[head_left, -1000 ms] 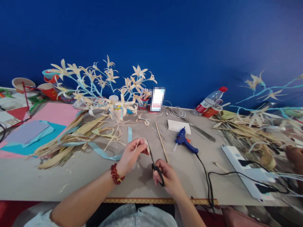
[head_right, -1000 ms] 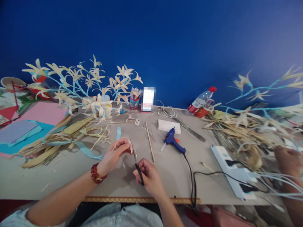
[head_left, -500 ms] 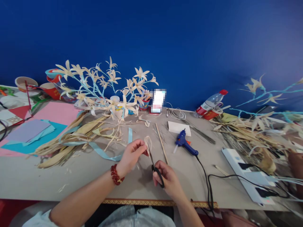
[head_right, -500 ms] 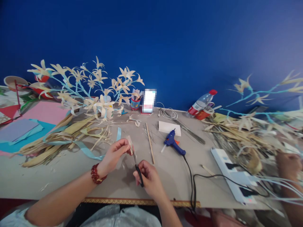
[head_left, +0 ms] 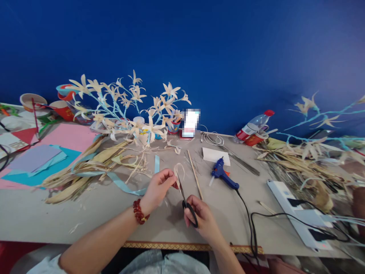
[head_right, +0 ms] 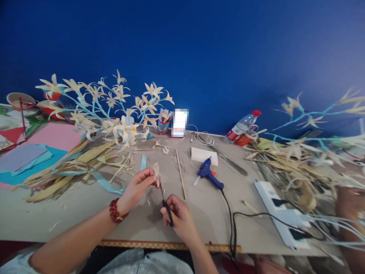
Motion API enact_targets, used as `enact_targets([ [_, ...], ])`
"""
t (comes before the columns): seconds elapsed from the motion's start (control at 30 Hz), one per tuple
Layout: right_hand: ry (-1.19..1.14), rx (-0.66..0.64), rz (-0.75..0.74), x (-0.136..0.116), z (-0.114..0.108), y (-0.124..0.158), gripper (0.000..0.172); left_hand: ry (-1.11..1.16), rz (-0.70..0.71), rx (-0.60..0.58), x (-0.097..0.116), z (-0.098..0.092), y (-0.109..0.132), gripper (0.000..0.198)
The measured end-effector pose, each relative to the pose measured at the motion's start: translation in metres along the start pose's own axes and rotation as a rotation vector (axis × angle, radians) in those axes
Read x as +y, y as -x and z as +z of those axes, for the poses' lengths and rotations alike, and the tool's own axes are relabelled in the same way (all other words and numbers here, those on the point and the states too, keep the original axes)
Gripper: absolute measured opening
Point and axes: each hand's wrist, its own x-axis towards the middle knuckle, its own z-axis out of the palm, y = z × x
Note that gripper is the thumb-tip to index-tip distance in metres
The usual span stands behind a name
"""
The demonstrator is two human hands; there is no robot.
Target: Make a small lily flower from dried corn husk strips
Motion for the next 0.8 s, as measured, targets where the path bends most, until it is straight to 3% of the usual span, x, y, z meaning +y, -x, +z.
enact_targets([
  [0.43,0.011,-0.001,0.008,-0.0012,-0.0061,-0.0024,0.045,-0.062,0.014,-0.097,0.0026,0.0013,0.0009,0.020],
  [0.8,0.033,-0.001,0.002,-0.0029,-0.0092,-0.0034,0.049,-0.031,0.003,-0.105,0.0012,0.0005,-0.0005,0.019],
])
